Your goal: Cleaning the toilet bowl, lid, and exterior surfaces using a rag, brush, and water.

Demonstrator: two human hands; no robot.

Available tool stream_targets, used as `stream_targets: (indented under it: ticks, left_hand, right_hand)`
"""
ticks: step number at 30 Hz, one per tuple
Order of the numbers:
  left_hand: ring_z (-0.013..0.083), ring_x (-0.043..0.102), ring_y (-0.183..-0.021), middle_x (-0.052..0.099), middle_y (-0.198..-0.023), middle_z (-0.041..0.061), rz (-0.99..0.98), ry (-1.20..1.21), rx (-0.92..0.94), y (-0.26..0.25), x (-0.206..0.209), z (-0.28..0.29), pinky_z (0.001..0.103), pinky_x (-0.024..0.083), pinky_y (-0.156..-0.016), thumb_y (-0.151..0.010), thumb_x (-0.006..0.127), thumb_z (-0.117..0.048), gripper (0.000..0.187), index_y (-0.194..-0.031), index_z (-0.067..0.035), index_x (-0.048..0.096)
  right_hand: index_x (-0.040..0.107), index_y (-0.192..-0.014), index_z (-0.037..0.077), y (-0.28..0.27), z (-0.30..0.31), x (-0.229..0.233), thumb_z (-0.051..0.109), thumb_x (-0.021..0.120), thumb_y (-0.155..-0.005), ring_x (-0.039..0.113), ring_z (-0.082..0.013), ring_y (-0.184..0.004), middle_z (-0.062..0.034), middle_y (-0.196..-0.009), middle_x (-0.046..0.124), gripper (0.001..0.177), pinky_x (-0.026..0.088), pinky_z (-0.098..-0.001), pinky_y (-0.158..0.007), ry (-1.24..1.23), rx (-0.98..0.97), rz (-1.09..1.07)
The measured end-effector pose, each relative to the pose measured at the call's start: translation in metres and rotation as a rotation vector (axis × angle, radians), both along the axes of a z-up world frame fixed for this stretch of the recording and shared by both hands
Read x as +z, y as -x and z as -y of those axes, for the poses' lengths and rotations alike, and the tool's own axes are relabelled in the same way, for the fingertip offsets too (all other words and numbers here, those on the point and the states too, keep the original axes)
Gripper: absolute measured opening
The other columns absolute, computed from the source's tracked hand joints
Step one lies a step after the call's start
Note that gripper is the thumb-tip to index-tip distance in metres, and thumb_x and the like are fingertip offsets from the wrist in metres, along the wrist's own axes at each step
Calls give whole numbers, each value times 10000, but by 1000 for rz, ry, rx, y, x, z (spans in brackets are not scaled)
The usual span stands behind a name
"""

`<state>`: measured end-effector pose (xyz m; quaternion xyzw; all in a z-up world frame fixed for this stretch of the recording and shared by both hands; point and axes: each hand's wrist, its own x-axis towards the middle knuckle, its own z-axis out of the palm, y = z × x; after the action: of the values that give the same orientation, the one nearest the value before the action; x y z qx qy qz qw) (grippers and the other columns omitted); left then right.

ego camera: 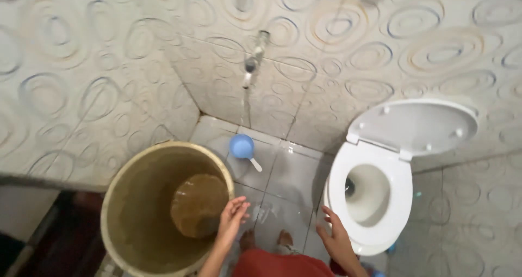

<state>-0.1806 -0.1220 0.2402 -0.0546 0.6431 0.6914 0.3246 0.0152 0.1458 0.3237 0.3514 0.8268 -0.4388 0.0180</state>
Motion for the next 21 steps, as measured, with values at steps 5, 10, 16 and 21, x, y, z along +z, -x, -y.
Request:
stream_targets:
  ticks: [5, 10, 16, 21]
  left_hand:
    - [148, 701, -880, 735, -1202, 66, 25, -113, 66, -41, 71, 27, 283, 525, -740, -918, 691, -293, 448, -1320, -108, 621]
    - [182, 688, -1030, 699, -1267, 83, -126, -275, 88, -94, 130, 56, 318, 529, -875, -936, 664, -289, 517, -1406, -97, 565]
    - [169, 621, -1254, 676, -1325, 68, -111, -359, 18, -168, 166, 112, 323, 470, -1074, -987, 624, -314, 508, -1420, -56, 557]
    - [101, 588, -1293, 646, -1392, 21, -155, -301, 71, -215, 155, 162, 261, 450, -1085, -1029, 589, -318, 475, -1423, -53, 569]
  right_hand:
    - [531, -1494, 213, 20, -3, 52, 264, 689, -908, 568, -234, -1339, -49, -1463, 601, 609, 445, -434, -1133, 193, 157, -121]
    - [487, -1503, 153, 47, 34, 142, 274, 613, -950, 500, -227, -1409, -34, -1547, 538, 580, 339, -431, -1165, 430, 556, -127]
    - [406, -1550, 47, 44, 88, 140, 307, 528, -1037, 381, -251, -1520, -96, -1612, 454, 588, 263, -410, -1237, 908, 987, 1]
    - [472, -1537, 32, 38, 146, 122, 330, 465, -1081, 366, -261, -1542, -129, -1606, 481, 544, 236, -401, -1244, 721, 1337, -26]
